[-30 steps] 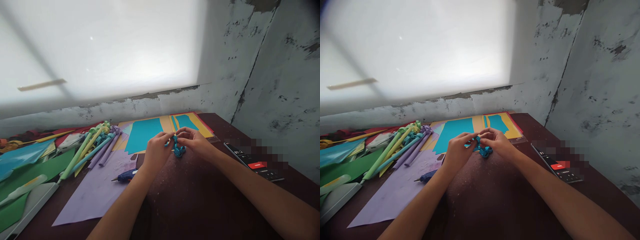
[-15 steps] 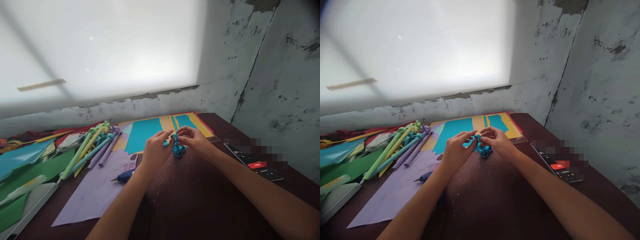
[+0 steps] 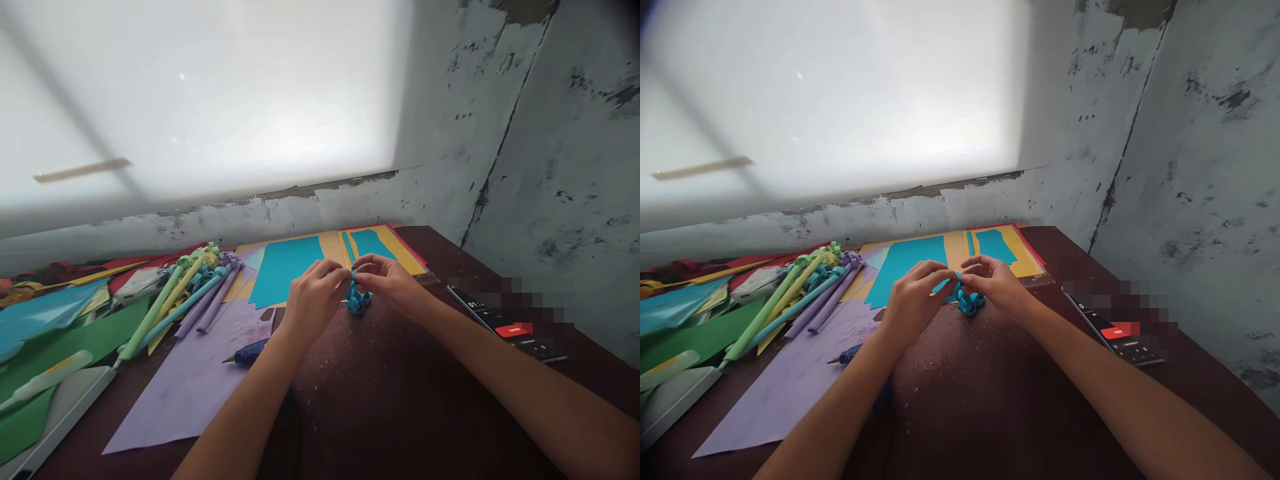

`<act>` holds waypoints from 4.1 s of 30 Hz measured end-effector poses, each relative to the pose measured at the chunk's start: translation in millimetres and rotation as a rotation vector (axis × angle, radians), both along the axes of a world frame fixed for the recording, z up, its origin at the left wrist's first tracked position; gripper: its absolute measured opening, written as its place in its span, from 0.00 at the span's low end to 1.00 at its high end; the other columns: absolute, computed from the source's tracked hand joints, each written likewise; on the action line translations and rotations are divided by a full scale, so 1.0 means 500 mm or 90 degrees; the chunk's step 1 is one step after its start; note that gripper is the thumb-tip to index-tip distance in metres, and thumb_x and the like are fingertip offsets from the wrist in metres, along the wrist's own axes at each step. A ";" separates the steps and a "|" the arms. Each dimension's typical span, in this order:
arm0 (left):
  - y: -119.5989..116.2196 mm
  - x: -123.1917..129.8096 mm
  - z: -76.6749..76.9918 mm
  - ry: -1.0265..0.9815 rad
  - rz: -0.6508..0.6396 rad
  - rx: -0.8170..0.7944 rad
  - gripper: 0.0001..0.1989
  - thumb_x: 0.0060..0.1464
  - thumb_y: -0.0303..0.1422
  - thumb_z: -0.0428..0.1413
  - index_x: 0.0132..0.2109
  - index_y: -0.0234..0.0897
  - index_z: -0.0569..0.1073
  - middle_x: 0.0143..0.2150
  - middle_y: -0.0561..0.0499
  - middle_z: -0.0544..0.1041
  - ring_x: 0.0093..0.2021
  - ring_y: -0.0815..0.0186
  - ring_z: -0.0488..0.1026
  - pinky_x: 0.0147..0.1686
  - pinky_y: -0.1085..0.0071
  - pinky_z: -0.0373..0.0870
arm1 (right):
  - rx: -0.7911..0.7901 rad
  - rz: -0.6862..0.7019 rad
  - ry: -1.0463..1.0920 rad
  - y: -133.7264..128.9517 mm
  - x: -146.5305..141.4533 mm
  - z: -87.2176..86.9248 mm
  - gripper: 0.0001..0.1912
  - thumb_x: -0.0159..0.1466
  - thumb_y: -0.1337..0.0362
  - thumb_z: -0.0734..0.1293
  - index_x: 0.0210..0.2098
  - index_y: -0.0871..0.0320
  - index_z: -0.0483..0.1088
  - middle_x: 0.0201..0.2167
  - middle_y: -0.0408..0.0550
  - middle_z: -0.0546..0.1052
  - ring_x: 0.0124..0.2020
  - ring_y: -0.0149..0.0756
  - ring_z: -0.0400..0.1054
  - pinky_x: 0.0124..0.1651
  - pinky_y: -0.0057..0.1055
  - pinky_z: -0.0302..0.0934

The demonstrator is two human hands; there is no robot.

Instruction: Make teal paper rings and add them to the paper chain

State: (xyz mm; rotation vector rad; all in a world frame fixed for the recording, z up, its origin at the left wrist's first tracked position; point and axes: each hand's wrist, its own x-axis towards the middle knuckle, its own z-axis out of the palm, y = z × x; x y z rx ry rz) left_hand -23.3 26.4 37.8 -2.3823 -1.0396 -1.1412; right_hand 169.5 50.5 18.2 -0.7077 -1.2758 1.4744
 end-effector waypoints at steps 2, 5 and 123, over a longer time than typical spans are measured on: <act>-0.001 0.001 0.002 -0.011 0.011 -0.019 0.07 0.67 0.32 0.56 0.39 0.39 0.78 0.40 0.50 0.80 0.41 0.65 0.77 0.38 0.71 0.71 | 0.002 -0.009 0.007 0.002 0.001 -0.003 0.17 0.54 0.59 0.80 0.39 0.56 0.75 0.33 0.44 0.80 0.32 0.33 0.73 0.42 0.36 0.67; 0.000 -0.001 0.002 -0.034 0.020 -0.030 0.07 0.66 0.32 0.56 0.40 0.39 0.78 0.41 0.49 0.80 0.41 0.65 0.77 0.38 0.71 0.72 | 0.000 -0.014 0.010 0.005 0.003 -0.005 0.17 0.54 0.60 0.80 0.40 0.56 0.75 0.34 0.44 0.80 0.32 0.33 0.73 0.43 0.36 0.67; -0.007 0.008 -0.004 0.008 0.089 -0.227 0.13 0.65 0.30 0.53 0.40 0.42 0.84 0.29 0.49 0.81 0.28 0.67 0.73 0.30 0.70 0.58 | -0.038 0.047 -0.024 -0.006 -0.003 0.002 0.20 0.53 0.56 0.81 0.39 0.57 0.74 0.32 0.44 0.79 0.30 0.32 0.76 0.41 0.34 0.72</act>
